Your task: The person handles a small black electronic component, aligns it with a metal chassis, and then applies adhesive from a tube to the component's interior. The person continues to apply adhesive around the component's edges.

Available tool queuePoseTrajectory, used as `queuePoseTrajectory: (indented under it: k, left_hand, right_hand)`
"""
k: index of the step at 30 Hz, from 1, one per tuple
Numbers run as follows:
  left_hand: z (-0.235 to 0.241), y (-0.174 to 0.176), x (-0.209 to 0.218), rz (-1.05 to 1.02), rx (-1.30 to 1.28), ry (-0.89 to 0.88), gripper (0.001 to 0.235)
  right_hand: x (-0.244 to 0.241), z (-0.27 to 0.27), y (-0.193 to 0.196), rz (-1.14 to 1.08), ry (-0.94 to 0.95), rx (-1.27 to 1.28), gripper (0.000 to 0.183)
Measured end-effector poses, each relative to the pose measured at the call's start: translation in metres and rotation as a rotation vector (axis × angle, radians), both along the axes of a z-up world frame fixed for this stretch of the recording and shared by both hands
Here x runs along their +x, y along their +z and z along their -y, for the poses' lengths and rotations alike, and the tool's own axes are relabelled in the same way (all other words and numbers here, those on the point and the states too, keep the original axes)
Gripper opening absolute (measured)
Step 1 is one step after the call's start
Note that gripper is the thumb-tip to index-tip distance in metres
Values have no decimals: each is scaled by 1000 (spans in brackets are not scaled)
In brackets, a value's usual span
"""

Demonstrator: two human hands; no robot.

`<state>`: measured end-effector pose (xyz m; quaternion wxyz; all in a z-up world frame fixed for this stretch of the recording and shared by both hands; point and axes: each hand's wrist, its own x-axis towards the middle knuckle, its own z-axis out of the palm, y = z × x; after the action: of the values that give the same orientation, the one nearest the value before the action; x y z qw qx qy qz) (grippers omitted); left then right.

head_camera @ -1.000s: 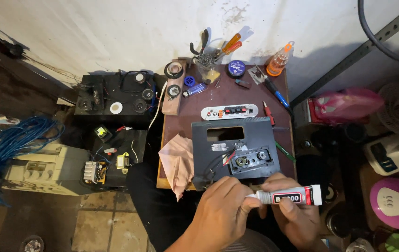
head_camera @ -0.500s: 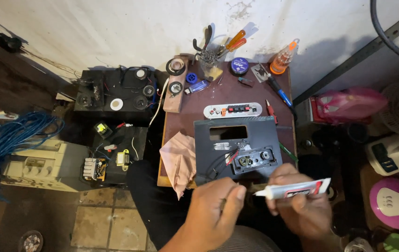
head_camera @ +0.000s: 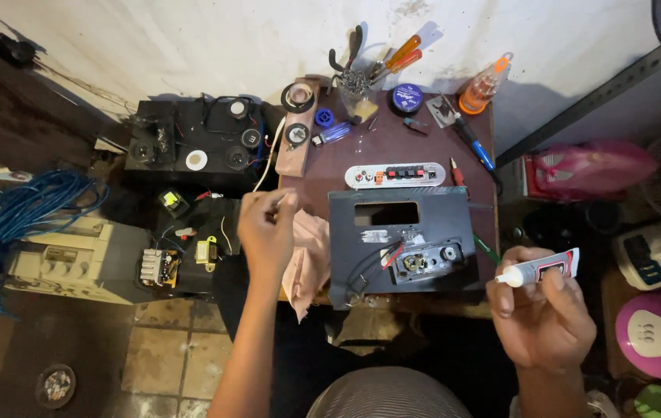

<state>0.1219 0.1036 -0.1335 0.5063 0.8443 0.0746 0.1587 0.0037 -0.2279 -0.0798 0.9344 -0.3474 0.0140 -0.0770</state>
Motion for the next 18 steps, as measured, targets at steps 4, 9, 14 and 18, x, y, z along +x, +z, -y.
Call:
queuePoseTrajectory:
  k: [4,9,14,18]
  left_hand:
    - [-4,-86,30,-32,186,-76,12]
    - [-1,-163,55,191,466,45,7]
    - [-3,-195,59,319,434,-6,7]
    - [-1,-143,48,244,384,-125,24]
  right_hand:
    - [3,-1,2,-2,15,-9,28]
    - [5,7,-2,-10,7,-35,25]
    - [6,7,-8,-50,-37,-70,29]
    - [7,5,-9,-69,-54,-94,24]
